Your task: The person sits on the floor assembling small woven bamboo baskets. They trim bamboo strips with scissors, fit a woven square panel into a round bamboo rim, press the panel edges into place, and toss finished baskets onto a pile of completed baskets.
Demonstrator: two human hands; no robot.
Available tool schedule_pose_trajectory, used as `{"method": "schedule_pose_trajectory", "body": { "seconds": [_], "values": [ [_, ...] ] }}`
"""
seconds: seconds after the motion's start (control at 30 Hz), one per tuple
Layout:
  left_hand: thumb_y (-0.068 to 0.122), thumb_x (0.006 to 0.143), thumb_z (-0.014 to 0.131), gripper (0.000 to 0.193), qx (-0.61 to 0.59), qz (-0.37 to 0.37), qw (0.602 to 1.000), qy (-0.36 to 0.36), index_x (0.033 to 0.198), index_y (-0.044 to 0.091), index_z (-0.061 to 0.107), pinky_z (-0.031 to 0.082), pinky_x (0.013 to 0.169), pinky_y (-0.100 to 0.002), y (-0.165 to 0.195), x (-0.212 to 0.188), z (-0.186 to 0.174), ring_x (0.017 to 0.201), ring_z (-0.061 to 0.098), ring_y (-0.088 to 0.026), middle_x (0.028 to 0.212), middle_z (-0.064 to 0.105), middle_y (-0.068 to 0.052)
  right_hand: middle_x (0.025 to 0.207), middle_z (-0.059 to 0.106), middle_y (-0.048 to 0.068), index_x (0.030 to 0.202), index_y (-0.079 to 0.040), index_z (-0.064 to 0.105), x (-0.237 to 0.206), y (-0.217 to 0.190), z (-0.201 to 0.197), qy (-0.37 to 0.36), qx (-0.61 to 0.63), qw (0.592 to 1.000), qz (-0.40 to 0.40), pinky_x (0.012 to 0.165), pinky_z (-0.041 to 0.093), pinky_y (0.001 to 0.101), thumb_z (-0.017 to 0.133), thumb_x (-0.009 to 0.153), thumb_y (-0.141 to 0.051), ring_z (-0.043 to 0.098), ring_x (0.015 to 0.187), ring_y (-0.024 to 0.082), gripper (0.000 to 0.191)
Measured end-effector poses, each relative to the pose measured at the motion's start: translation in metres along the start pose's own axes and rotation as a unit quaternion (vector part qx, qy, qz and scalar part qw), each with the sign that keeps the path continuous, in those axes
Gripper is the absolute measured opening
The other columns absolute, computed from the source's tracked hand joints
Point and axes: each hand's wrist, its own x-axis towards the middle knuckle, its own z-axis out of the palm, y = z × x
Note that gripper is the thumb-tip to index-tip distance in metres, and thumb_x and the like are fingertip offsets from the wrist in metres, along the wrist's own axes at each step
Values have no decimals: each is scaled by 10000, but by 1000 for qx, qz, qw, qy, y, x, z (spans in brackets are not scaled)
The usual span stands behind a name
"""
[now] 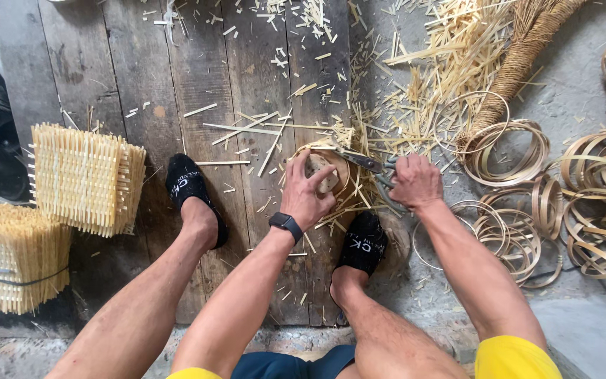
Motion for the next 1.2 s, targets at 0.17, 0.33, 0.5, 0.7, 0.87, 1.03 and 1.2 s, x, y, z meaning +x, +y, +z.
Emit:
{"method": "schedule_pose_trajectory", "body": {
  "seconds": [0.17,0.33,0.5,0.7,0.87,1.03,1.2],
  "values": [
    [212,670,916,534,-72,-48,996,27,1175,261,750,427,1136,-533,6,-1,7,1376,418,-438,1487,405,-237,734,493,76,803,-76,526,-5,4,-6,120,55,991,-33,501,420,327,677,825,-339,452,618,174,305],
    [90,632,864,526,-40,23,998,-36,1129,229,763,414,1165,-537,0,4,-3,1406,385,-444,1502,411,-216,723,506,68,784,-99,524,1,-10,-4,145,11,989,-35,522,463,326,673,719,-304,490,638,182,261],
    [86,581,864,789,-112,-4,992,48,1310,165,574,395,1122,-502,9,-5,-6,1387,339,-486,1494,319,-317,803,523,39,854,-127,534,-3,12,-10,15,2,1000,-25,560,451,298,643,907,-261,520,702,148,181],
    [83,733,799,819,-120,-60,990,46,1459,4,429,432,1149,-474,17,-8,4,1352,482,-424,1436,446,-258,768,532,97,820,-54,535,-2,-5,-10,219,37,973,-56,599,490,358,704,583,-312,538,709,230,388],
    [70,734,761,800,-175,-73,980,54,1451,16,410,454,1119,-433,8,-4,1,1293,545,-394,1372,541,-239,784,497,34,851,-127,524,-3,7,-6,25,16,1000,-8,569,435,321,643,872,-228,498,688,153,157],
    [53,718,799,794,-167,-78,982,51,1427,35,441,444,1120,-430,9,-5,5,1280,559,-380,1348,580,-217,706,495,90,758,-70,517,-1,4,-9,109,48,992,-45,509,418,349,678,800,-343,468,613,198,319],
    [-36,654,765,788,-164,-22,986,15,1386,74,498,420,1138,-432,-1,3,-7,1300,539,-372,1343,588,-181,736,508,44,773,-131,514,5,-4,-2,68,-3,997,-28,575,452,320,640,764,-228,488,650,163,159]
  ]
}}
